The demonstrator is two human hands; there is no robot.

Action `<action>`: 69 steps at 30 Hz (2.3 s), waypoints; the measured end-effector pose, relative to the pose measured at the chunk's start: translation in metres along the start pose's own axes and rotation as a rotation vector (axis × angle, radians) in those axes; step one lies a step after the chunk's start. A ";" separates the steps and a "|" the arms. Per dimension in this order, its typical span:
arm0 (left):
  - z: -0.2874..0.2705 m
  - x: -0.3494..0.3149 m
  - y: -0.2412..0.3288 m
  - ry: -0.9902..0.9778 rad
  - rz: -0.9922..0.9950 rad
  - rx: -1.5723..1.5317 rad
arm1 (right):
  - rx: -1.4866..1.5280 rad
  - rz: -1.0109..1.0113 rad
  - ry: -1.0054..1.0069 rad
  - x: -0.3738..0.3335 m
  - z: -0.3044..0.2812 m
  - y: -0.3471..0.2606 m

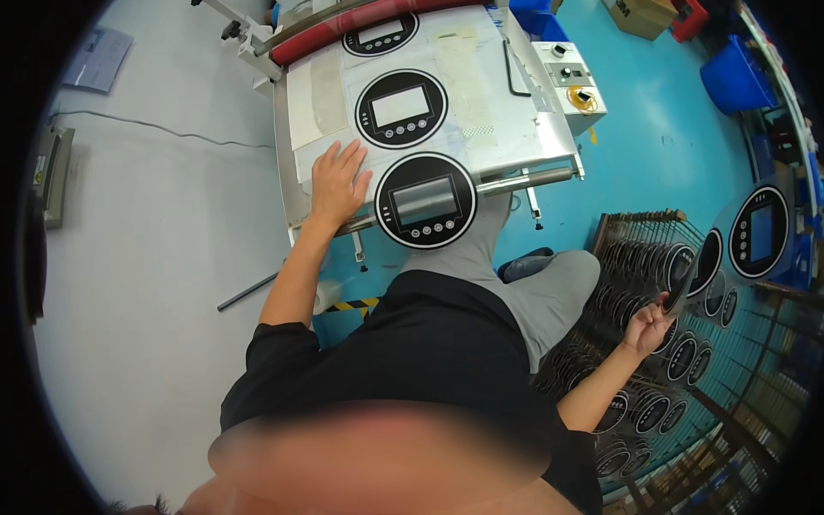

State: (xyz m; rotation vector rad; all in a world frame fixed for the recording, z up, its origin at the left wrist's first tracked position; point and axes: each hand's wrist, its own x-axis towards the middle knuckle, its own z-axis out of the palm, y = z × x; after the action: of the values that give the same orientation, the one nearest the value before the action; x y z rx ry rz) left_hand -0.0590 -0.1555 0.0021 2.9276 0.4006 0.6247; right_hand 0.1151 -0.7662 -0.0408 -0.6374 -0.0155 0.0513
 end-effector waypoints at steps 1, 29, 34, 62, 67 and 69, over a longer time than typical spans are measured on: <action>0.002 0.004 -0.003 0.006 0.006 0.010 | 0.009 0.009 0.000 -0.001 0.000 0.001; 0.024 0.067 -0.055 -0.049 0.008 0.159 | -0.009 0.011 0.044 -0.012 0.024 0.007; 0.023 0.075 -0.061 -0.068 0.019 0.192 | -0.002 0.016 0.050 -0.015 0.020 0.007; -0.004 0.096 0.216 -0.605 -0.078 -1.257 | -0.459 0.264 -0.042 -0.070 0.095 0.099; 0.015 0.110 0.246 -0.585 -0.100 -1.227 | -0.426 0.287 -0.122 -0.059 0.067 0.076; 0.020 0.114 0.238 -0.490 -0.081 -1.120 | -0.523 0.229 -0.095 -0.026 0.028 0.044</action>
State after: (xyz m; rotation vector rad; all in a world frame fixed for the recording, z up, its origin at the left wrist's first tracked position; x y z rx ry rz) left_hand 0.1050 -0.3528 0.0687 1.8621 0.0523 0.0322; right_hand 0.0859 -0.7156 -0.0446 -1.1577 -0.0483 0.3061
